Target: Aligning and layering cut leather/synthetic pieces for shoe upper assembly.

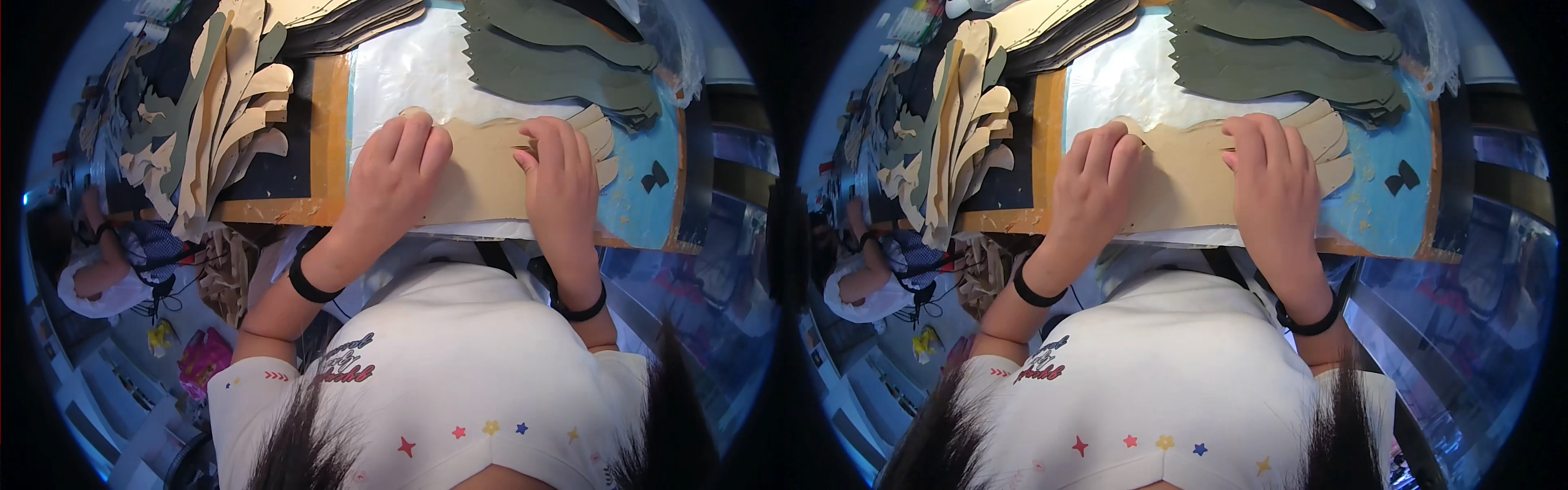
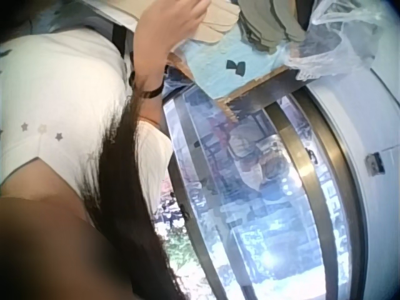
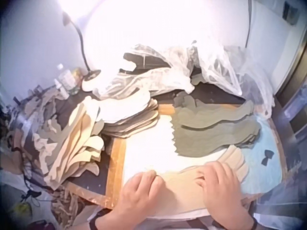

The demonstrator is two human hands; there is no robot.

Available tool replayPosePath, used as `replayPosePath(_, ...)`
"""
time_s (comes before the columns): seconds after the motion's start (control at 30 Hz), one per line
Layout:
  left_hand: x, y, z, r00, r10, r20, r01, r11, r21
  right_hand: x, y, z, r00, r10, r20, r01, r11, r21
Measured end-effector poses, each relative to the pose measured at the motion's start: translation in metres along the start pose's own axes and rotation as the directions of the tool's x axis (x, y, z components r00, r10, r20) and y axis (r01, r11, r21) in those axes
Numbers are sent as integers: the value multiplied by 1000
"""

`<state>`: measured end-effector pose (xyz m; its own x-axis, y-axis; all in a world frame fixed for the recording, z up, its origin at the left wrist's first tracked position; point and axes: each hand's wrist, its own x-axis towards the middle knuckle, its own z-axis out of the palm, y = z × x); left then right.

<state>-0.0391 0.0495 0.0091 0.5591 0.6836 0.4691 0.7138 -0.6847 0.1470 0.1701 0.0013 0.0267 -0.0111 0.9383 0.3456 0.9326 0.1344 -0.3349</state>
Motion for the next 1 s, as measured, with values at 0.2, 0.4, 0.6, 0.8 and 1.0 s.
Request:
replayPosePath(0.2,-14,-1,-2,998,48,-43,-48,999,-9,-2,3,9,986,-169,-14,169,972,164)
replayPosePath(0.4,-18,9,-6,996,-30,-87,32,999,21,3,0,7,986,-152,66,135,968,209)
replayPosePath(0.6,-18,24,-13,988,-128,-87,127,992,-17,7,-5,12,966,-257,37,239,935,261)
replayPosePath(0.8,-17,22,-12,987,-120,-105,115,992,-51,14,0,11,942,-336,-4,324,905,277)
replayPosePath(1.0,-23,17,3,989,-32,-145,38,999,36,19,-4,16,957,-286,-55,288,902,321)
